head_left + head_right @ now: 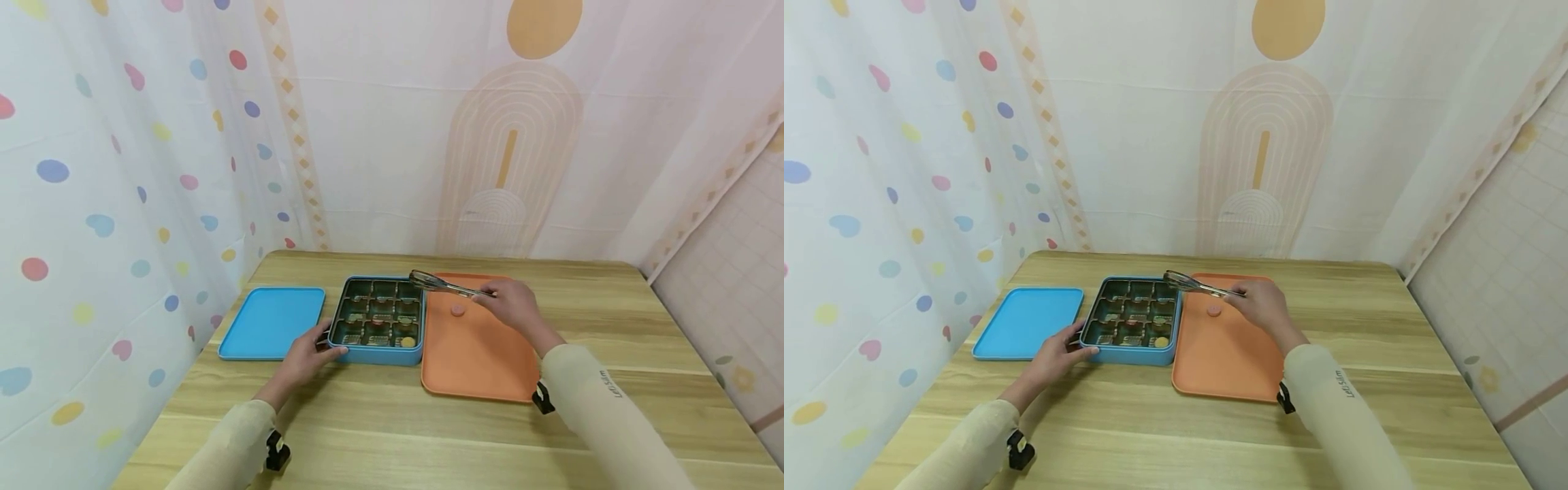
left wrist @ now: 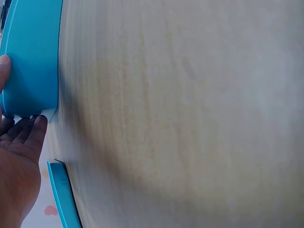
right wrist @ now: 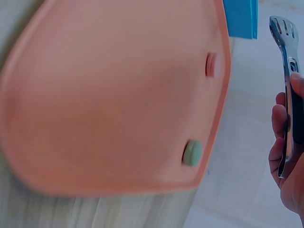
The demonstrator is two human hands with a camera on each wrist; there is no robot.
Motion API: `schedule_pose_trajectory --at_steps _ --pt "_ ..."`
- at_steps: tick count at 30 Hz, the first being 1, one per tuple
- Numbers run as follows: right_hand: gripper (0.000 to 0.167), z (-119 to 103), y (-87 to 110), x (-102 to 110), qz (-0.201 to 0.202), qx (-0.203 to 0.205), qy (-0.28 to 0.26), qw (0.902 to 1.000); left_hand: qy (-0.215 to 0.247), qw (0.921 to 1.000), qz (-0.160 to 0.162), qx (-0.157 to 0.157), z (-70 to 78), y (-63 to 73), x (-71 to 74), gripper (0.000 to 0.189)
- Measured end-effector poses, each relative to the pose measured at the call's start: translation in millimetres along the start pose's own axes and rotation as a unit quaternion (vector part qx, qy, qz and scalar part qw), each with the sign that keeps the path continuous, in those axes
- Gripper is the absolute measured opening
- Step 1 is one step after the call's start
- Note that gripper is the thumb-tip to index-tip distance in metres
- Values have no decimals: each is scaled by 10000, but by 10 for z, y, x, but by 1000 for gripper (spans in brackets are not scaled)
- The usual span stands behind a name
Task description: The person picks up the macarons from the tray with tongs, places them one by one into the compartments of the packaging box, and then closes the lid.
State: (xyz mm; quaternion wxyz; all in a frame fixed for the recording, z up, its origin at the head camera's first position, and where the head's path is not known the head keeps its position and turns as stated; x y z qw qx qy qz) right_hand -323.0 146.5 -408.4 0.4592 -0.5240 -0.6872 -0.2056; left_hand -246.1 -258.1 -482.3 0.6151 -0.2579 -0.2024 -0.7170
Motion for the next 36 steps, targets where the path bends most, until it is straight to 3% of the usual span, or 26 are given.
schedule_pose_trajectory --at_steps 7,15,20,27,36 --pt "17 -86 -93 -113 82 -22 -64 9999 -22 10000 6 26 10 7 0 74" --pt "21 -38 -53 -59 0 -68 -24 10000 -53 10000 9 47 31 13 1 74" --pt "35 52 18 36 -71 -232 13 9997 -39 10000 14 84 23 15 1 75" --pt "28 236 156 205 -291 -311 -57 9991 59 9997 -16 219 3 9 -5 77" --pt "35 552 372 381 -175 -441 115 9988 56 9999 -40 115 14 8 -5 74"
Point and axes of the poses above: each hand's wrist, its own y-axis away from the middle knuckle, its own x-axis out of the back of the hand, z = x × y, the point moved 3 cm from there along -y, towards the middle knuckle, and after that the axes turned 4 degrees about -z, right-handed, at the moved point
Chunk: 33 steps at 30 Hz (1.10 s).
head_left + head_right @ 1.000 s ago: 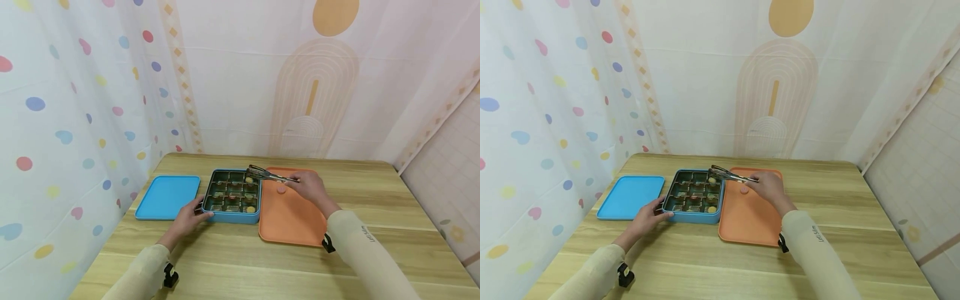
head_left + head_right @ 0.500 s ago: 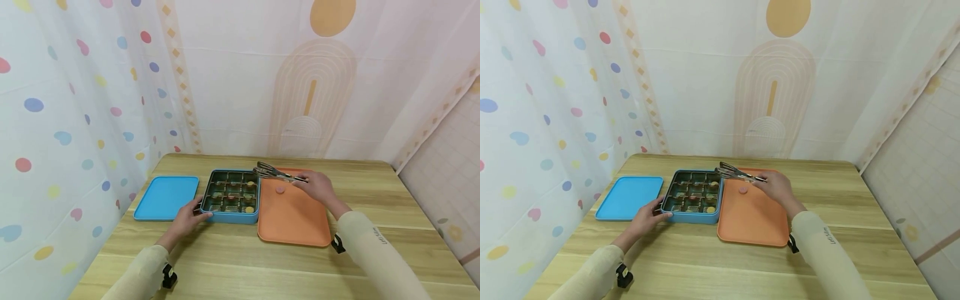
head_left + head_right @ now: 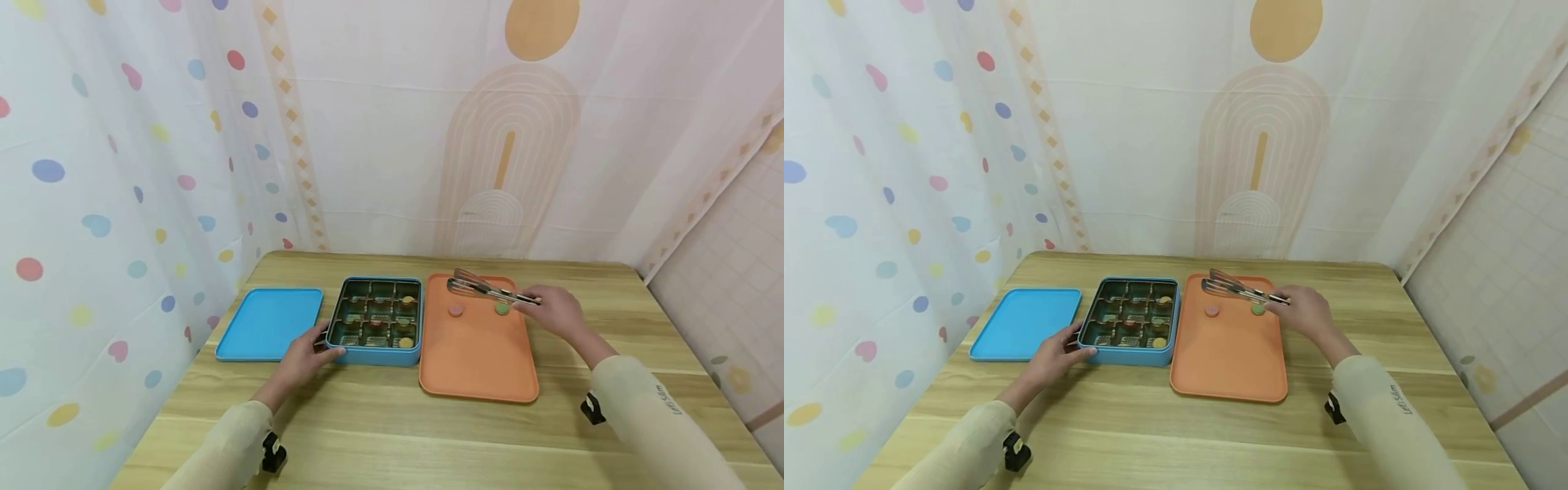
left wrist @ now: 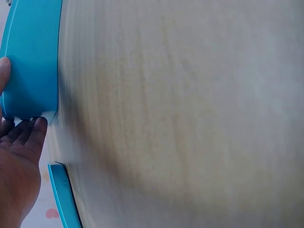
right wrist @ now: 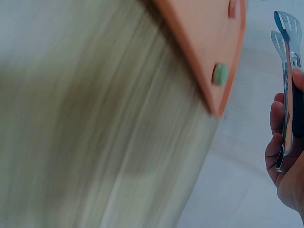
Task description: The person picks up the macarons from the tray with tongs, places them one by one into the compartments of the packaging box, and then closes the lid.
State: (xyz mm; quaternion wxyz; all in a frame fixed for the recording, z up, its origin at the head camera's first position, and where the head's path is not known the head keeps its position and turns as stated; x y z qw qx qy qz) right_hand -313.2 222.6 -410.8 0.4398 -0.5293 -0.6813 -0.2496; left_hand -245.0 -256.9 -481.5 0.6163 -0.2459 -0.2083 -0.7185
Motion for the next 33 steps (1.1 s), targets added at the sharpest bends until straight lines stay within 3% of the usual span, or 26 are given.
schedule_pose_trajectory --at_steps 12,33 --pt "34 341 224 117 96 -73 207 9997 -84 10000 1 -42 16 -1 4 73" --pt "36 664 557 205 -75 -116 616 9980 7 10000 -17 -56 20 -3 3 71"
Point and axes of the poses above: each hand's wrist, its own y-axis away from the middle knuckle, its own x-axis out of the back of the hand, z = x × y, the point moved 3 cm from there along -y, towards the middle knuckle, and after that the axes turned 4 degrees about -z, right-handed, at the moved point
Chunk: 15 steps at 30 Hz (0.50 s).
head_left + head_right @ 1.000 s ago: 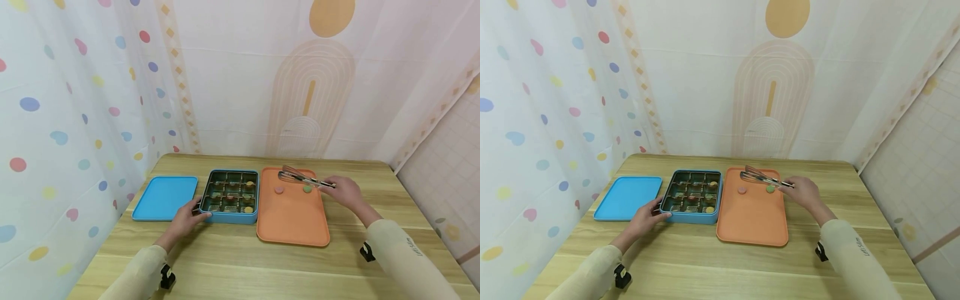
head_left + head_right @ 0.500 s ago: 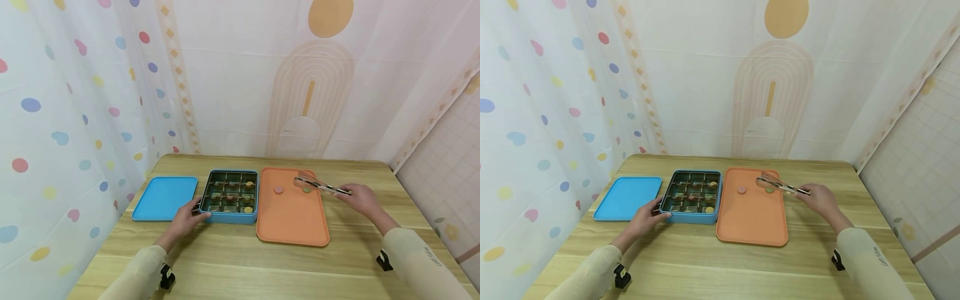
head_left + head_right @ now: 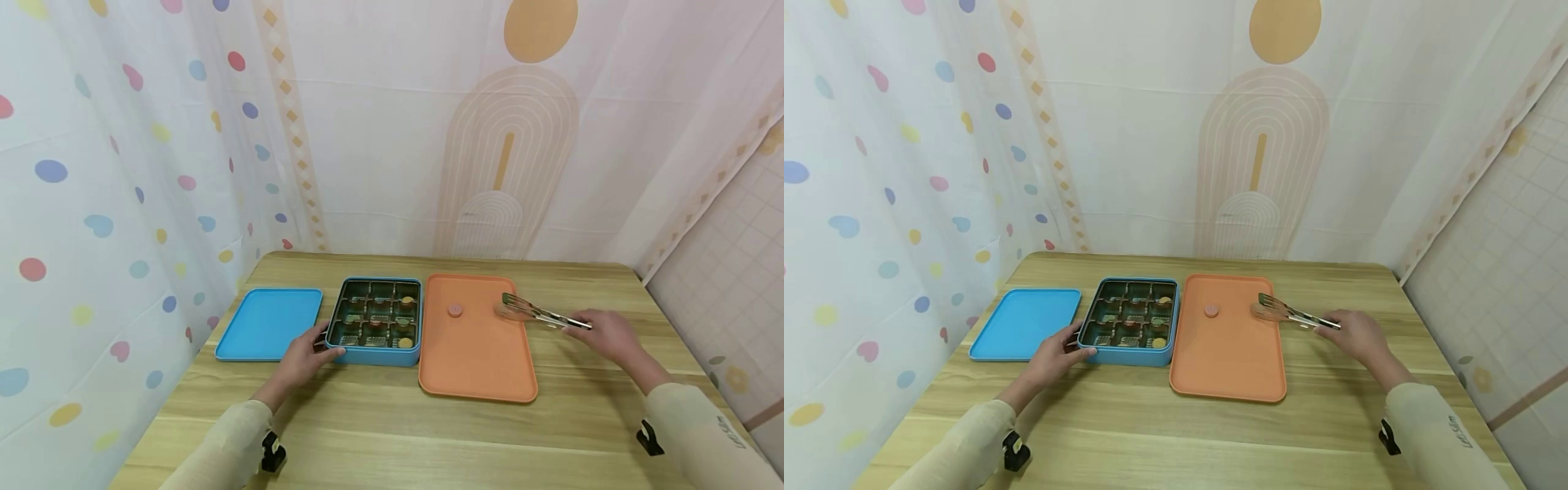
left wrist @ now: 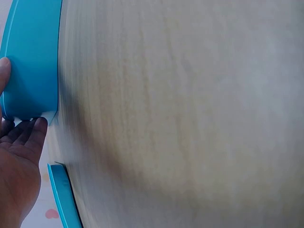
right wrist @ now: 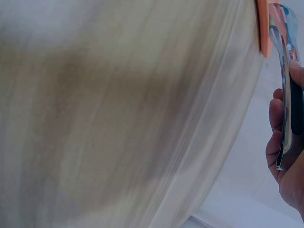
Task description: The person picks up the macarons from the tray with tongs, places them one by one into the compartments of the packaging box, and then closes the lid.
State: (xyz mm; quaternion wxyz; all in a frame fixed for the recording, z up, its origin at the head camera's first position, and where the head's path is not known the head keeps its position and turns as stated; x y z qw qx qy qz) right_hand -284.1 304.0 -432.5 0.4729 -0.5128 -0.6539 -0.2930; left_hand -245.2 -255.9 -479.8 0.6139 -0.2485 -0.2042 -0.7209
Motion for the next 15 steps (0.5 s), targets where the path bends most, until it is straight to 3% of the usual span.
schedule_pose_trajectory --at_steps 15 --pt "25 -25 -25 -47 207 140 269 9993 8 10000 -18 80 4 8 2 71"
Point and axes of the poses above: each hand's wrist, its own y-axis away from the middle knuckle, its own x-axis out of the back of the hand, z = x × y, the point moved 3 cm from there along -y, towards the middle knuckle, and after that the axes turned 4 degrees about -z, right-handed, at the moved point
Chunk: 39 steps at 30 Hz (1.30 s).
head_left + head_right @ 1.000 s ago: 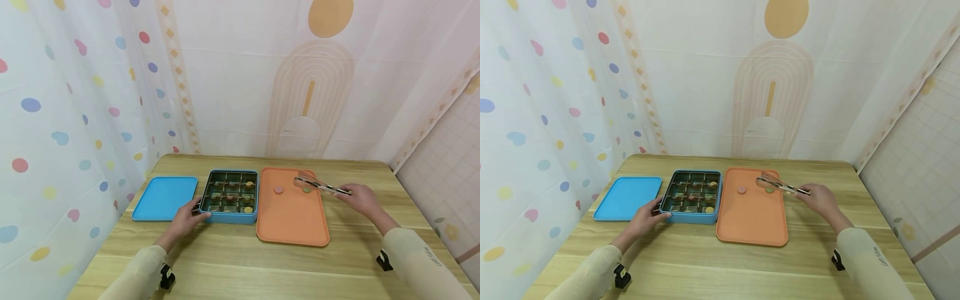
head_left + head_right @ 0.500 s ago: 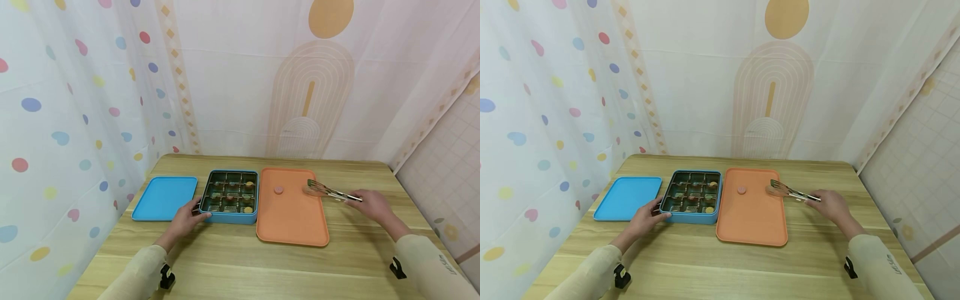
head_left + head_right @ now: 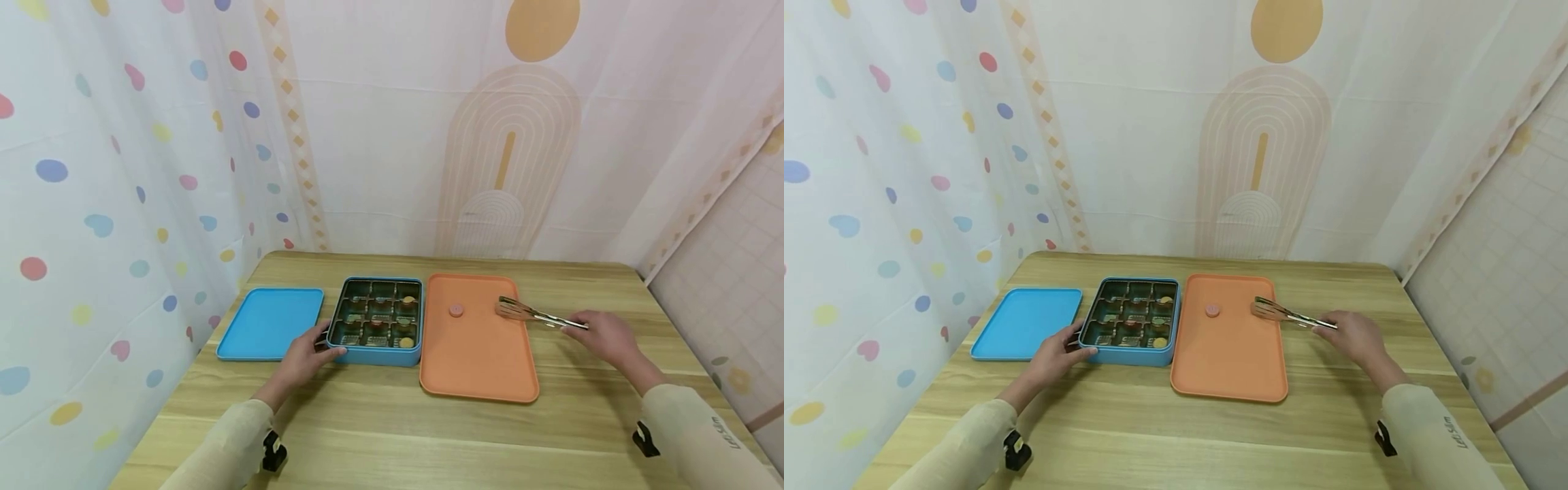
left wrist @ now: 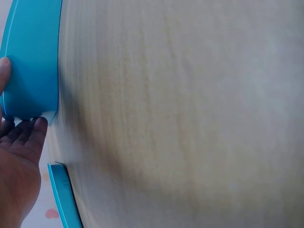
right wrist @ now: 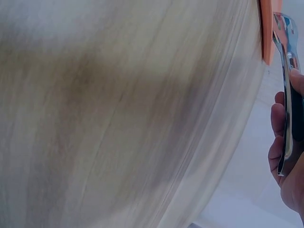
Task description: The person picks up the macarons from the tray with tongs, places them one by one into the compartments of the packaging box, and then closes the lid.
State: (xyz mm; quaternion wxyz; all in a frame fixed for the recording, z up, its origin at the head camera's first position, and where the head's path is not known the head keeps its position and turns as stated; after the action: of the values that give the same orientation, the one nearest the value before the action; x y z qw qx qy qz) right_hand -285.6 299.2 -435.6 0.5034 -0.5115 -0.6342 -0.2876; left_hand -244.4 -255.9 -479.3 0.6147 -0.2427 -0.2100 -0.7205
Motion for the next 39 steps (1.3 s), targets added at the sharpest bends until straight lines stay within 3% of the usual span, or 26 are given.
schedule_pose_trajectory --at_steps 10,17,24,30,39 --pt "27 -4 14 5 -34 -151 -172 9997 19 10000 3 -25 -27 -11 -7 72" --pt "29 -114 -107 42 -19 -248 -280 9993 8 10000 16 -24 -28 -5 -1 73" --pt "35 -389 -289 33 -51 -144 -583 9982 -23 10000 4 -61 -29 -6 0 74" --pt "29 -685 -498 -79 121 167 -885 9959 6 9999 13 -104 -30 -10 -1 72" --pt "20 -1230 -824 -274 247 520 -818 9950 -53 9999 40 -134 -23 -6 -3 73"
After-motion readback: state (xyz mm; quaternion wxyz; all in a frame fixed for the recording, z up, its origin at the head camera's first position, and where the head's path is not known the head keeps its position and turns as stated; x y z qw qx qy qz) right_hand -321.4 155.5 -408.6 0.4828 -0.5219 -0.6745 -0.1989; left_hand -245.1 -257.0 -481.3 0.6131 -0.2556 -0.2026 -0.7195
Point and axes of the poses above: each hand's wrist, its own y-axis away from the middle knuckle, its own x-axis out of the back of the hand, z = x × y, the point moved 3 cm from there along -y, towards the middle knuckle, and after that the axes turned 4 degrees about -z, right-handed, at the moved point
